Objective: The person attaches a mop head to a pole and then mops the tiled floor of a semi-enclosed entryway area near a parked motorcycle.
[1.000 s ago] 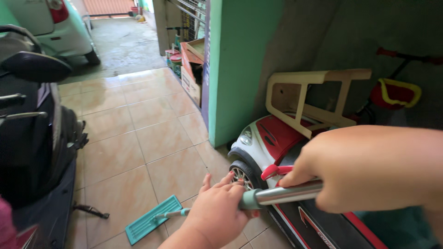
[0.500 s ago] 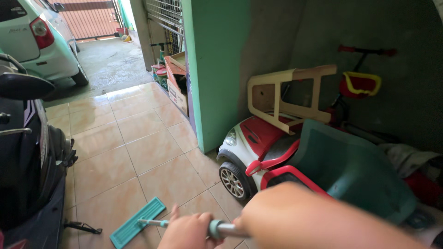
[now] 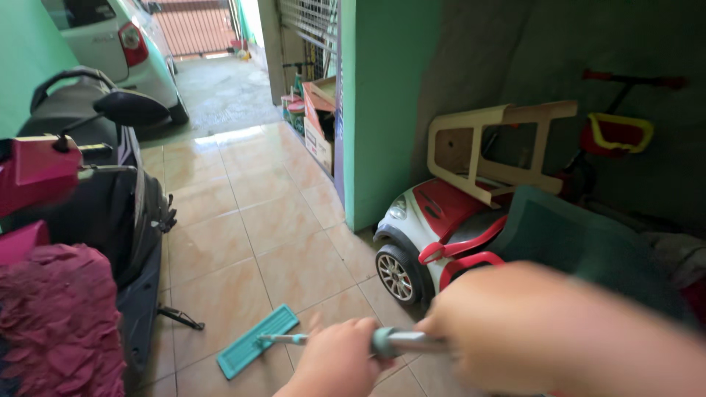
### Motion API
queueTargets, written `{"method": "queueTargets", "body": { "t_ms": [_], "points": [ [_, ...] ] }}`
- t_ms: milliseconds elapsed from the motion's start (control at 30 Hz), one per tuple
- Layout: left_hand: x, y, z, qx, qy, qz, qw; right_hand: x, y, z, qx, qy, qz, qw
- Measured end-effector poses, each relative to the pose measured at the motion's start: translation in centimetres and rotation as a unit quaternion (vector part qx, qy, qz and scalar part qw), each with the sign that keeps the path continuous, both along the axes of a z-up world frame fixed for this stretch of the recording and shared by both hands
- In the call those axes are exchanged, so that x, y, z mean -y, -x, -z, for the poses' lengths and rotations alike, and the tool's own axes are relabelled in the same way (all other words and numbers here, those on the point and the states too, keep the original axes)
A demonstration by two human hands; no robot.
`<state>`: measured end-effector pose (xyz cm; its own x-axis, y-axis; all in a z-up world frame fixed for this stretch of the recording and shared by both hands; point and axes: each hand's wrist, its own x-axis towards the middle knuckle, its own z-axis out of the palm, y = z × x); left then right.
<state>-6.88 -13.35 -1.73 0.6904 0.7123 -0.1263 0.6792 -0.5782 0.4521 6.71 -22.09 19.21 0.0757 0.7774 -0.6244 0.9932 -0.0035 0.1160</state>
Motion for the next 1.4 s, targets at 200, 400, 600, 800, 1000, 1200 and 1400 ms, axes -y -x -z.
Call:
{"method": "queueTargets", "body": {
  "t_ms": [200,400,600,800,1000,1200,1400],
  "points": [
    [1.7,6.5,4.7,-0.132,0.078,-0.137,0.979,2.0,5.5,6.1,-0.061,0.0,-0.078,0.995],
    [3.9,6.2,2.9,0.024,-0.047,-0.032,0.998,2.9,4.2,1.3,-0.003,0.012,-0.051,0.999],
    [6.3,8.1,1.0,0.102,-0.07,-0.052,0.991,3.3,5.6,-0.1,0.011,0.021,-0.031,0.999],
    [4.1,13.7,5.2,-0.061,0.032,-0.177,0.982,0.8,10.6,9.1,-0.02,0.018,-0.164,0.986],
    [3.9,15.1,7.1,-0.217,0.104,-0.228,0.943,0.1,12.8,14.2,-0.071,-0.001,-0.197,0.978],
    [4.4,6.9,1.8,-0.086,0.021,-0.096,0.991,0.3,3.7,4.9,0.024,0.045,-0.126,0.991],
    [6.3,-1.3,-2.9,0.033,-0.037,-0.059,0.997,1.2,-1.6,-3.4,0.08,0.01,-0.019,0.997]
  ]
}}
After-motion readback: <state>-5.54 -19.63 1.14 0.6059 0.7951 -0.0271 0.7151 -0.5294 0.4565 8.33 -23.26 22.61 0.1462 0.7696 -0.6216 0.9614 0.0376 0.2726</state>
